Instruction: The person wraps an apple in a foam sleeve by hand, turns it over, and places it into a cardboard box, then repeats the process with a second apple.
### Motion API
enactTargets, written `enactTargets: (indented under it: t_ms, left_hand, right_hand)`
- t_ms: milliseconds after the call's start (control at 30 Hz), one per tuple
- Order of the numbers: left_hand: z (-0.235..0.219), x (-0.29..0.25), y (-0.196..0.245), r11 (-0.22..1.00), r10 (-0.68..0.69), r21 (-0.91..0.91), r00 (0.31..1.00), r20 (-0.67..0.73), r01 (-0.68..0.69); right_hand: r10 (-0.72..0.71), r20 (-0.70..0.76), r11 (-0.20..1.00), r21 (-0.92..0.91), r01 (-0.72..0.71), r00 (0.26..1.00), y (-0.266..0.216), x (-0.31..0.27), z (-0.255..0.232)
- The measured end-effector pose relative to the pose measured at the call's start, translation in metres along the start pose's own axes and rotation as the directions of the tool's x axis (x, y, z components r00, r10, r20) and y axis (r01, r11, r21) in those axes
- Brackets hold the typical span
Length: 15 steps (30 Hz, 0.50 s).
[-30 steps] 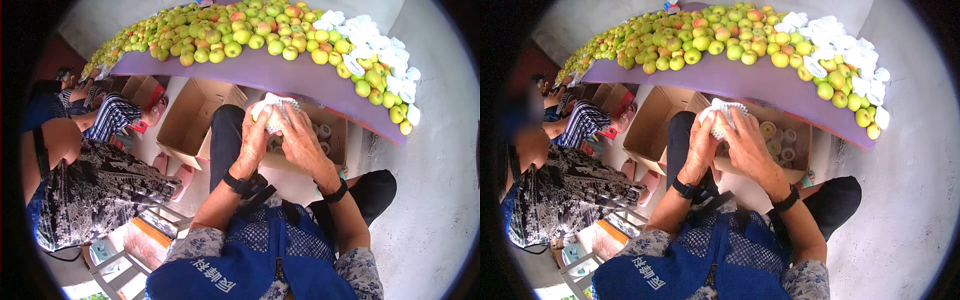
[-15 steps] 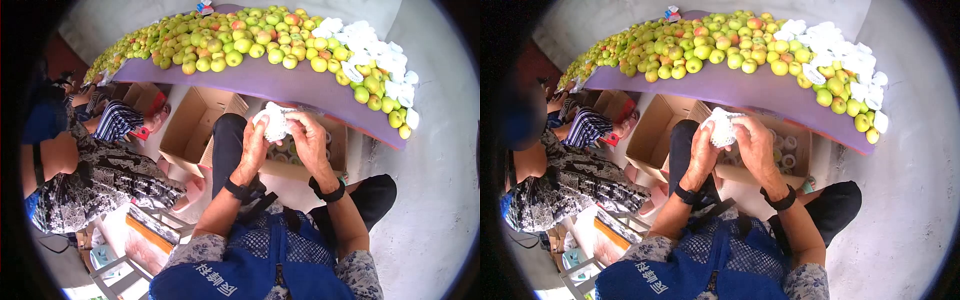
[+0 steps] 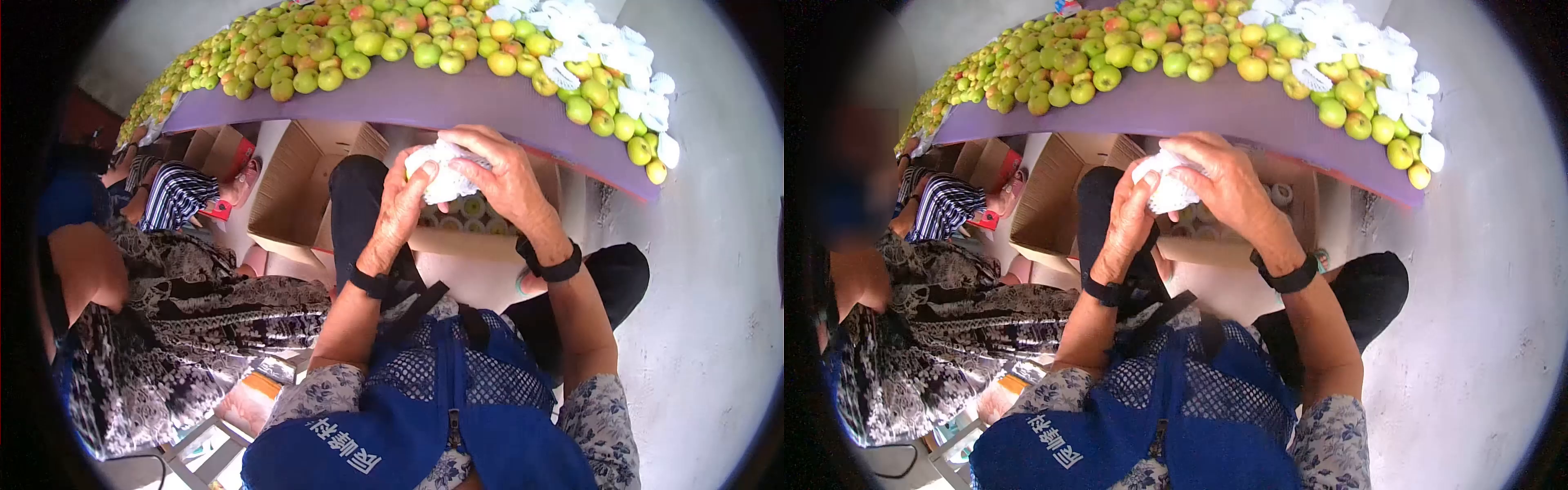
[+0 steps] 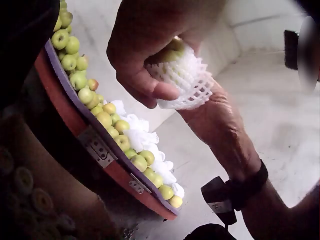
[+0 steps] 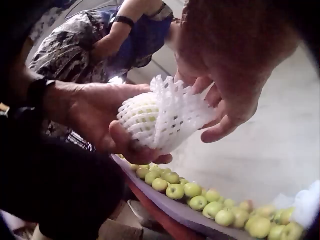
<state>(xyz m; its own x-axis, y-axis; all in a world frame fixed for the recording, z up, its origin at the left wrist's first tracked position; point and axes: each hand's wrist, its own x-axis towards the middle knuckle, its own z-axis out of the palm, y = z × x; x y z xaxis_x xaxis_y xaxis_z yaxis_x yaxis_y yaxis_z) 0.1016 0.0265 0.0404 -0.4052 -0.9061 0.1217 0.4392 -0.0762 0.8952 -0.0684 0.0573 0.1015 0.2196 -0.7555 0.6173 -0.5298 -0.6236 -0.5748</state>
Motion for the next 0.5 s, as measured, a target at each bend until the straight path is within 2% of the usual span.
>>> enactTargets:
  t_ms: [100, 167, 233, 333, 500]
  left_hand:
    - [-0.001, 0.001, -0.001, 0.998, -0.019, -0.053, 0.998, 0.054, 0.022]
    - [-0.001, -0.003, -0.002, 0.996, -0.031, -0.084, 0.995, 0.091, 0.039]
    - [0.001, -0.003, -0.001, 0.994, -0.037, -0.097, 0.993, 0.111, 0.048]
    - [0.0, -0.003, -0.001, 0.993, -0.048, -0.098, 0.981, 0.187, 0.068]
    - [-0.002, -0.003, -0.004, 0.986, -0.084, -0.123, 0.974, 0.21, 0.111]
  right_hand:
    - [0.07, 0.045, 0.989, 0.13, -0.075, 0.997, 0.0, 0.001, -0.006]
    - [0.106, 0.046, 0.984, 0.14, -0.112, 0.993, 0.005, -0.002, -0.005]
    - [0.226, 0.017, 0.933, 0.283, -0.221, 0.974, 0.01, -0.004, -0.002]
    - [0.297, 0.055, 0.894, 0.336, -0.297, 0.953, 0.012, -0.003, -0.002]
    - [0.36, 0.034, 0.845, 0.411, -0.341, 0.932, 0.017, -0.005, 0.004]
